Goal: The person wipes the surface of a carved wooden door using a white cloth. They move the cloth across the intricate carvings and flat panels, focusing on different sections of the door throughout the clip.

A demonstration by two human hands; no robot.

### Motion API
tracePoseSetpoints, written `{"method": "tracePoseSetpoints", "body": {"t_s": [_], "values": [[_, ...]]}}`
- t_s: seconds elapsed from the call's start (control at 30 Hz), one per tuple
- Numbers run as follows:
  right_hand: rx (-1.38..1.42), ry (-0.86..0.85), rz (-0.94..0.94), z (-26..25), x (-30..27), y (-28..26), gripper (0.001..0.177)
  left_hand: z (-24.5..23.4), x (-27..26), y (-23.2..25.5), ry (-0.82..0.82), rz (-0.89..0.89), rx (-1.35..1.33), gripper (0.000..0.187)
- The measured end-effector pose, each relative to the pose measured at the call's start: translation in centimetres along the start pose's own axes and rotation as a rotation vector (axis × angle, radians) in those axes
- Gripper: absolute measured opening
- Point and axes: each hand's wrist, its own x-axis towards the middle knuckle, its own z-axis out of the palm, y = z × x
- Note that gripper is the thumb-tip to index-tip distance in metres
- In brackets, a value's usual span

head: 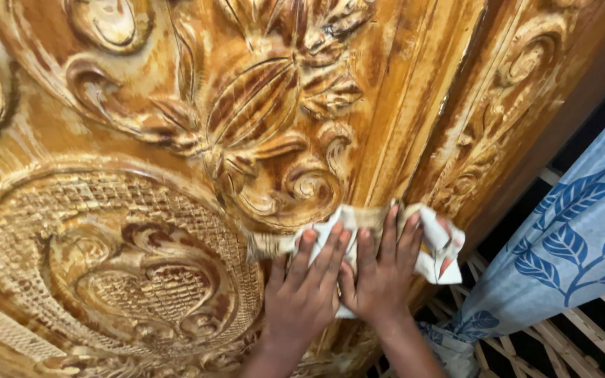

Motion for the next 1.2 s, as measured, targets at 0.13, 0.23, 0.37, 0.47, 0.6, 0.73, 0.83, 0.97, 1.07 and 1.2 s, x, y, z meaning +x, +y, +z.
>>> {"method": "tracePoseSetpoints", "body": {"t_s": [0.13, 0.23, 0.37, 0.47, 0.6, 0.73, 0.83, 0.97, 1.07, 1.2], "values": [[0.015, -0.023, 0.008, 1.3, -4.5, -1.4, 0.076, 1.2, -3.5, 0.0, 0.012, 0.034, -0.084, 0.049], [0.014, -0.026, 0.023, 1.5, -5.5, -2.3, 0.074, 1.3, -4.5, -0.3, 0.010, 0.089, -0.069, 0.051], [-0.013, 0.058, 0.069, 0.8, -1.5, -2.1, 0.068, 1.0, -1.2, -0.9, 0.049, 0.150, -0.037, 0.051], [-0.056, 0.077, 0.086, -0.4, 2.6, -1.2, 0.065, 0.5, 2.3, -1.8, 0.062, 0.157, -0.033, 0.050], [-0.057, 0.084, 0.094, -1.1, 4.9, -0.7, 0.066, -0.1, 3.5, -2.0, 0.063, 0.123, -0.011, 0.050], [-0.078, 0.053, 0.156, -0.4, 2.1, -2.7, 0.072, 0.0, 1.1, -1.7, 0.043, 0.119, -0.043, 0.050], [-0.024, 0.012, 0.173, 0.1, -0.2, -4.0, 0.072, 0.0, -1.3, -1.5, -0.027, 0.140, -0.068, 0.052], [-0.003, 0.062, 0.131, 0.5, 0.0, -3.3, 0.073, 0.0, -1.3, -1.3, -0.034, 0.144, -0.074, 0.051], [0.002, 0.088, 0.115, 0.4, 1.6, -1.9, 0.073, 0.4, 0.8, -1.5, 0.027, 0.167, -0.050, 0.048], [0.040, 0.077, 0.048, -0.2, 2.0, 0.2, 0.072, 0.4, 2.0, -1.2, 0.085, 0.144, -0.066, 0.046]]}}
